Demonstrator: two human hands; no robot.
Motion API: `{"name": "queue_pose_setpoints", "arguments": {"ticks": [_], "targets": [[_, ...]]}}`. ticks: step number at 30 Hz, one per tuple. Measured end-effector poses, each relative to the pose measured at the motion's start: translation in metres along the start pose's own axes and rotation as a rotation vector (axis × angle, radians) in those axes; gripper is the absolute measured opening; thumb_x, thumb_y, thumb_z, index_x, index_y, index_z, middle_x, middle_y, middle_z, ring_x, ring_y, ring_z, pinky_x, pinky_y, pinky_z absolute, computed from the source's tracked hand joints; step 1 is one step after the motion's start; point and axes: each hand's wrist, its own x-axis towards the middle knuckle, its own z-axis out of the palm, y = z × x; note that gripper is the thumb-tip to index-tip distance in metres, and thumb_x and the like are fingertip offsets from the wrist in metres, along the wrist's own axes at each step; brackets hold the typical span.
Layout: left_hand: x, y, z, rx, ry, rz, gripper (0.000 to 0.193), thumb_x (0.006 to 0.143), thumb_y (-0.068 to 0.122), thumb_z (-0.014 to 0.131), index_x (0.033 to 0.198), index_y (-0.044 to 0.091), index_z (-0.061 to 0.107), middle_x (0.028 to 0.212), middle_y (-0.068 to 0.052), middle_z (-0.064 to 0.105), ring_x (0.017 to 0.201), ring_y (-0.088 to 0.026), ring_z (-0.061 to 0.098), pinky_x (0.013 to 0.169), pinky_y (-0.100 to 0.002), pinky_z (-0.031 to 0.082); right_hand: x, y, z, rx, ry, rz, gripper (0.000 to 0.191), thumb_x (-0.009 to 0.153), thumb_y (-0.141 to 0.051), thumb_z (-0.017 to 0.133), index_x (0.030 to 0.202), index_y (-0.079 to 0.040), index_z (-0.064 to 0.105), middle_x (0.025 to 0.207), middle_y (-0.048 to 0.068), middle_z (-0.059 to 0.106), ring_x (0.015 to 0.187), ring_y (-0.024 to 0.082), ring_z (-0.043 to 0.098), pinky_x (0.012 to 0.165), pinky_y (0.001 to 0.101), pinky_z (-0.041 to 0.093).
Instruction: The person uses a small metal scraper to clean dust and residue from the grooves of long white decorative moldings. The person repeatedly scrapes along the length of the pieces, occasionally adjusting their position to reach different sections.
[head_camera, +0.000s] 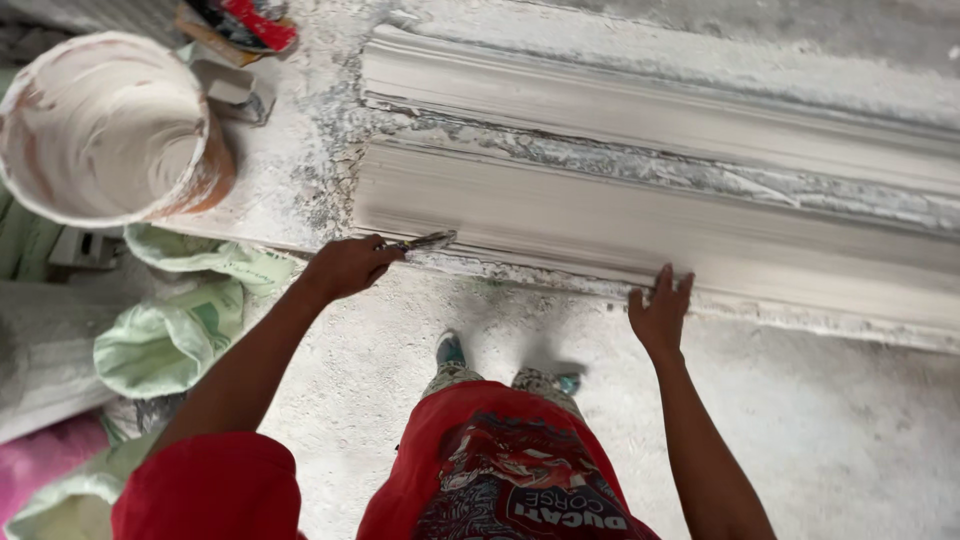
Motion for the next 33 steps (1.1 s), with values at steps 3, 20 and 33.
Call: {"name": "queue_pose_setpoints", "arguments": {"ticks": [3, 20, 33], "targets": [[0.022, 0.004, 0.007, -0.010, -0.065, 0.067, 0.028, 0.101, 0.026, 0.057, 0.126, 0.033, 0.068, 0.107, -0.010, 0.069, 0.073, -0.026, 0.071, 0.060, -0.043, 0.060, -0.004, -0.008, -0.006, 0.005, -0.118, 0.083, 0.088, 0.096, -0.034, 0.063, 0.166, -0.009, 0.015, 0.167, 0.038, 0.000, 0.156, 0.052, 0.002, 0.121, 0.0592, 0.019], [0.044, 0.050, 0.018, 0.087, -0.188, 0.048, 0.039, 0.105, 0.023, 0.048, 0.143, 0.027, 0.054, 0.097, -0.022, 0.066, 0.055, -0.023, 0.067, 0.039, -0.037, 0.056, -0.017, -0.017, -0.023, 0.004, -0.190, 0.016, 0.089, 0.096, -0.040, 0.064, 0.165, -0.011, 0.017, 0.172, 0.024, 0.003, 0.158, 0.044, 0.002, 0.125, 0.0563, 0.014], [0.081, 0.136, 0.019, -0.076, -0.007, 0.167, 0.035, 0.097, 0.021, 0.056, 0.131, 0.021, 0.064, 0.082, -0.018, 0.063, 0.057, -0.034, 0.070, 0.042, -0.050, 0.053, -0.039, -0.031, -0.013, -0.045, -0.301, 0.153, 0.078, 0.098, -0.050, 0.059, 0.161, -0.018, 0.027, 0.169, 0.028, 0.009, 0.155, 0.049, 0.007, 0.121, 0.0605, 0.016]]}}
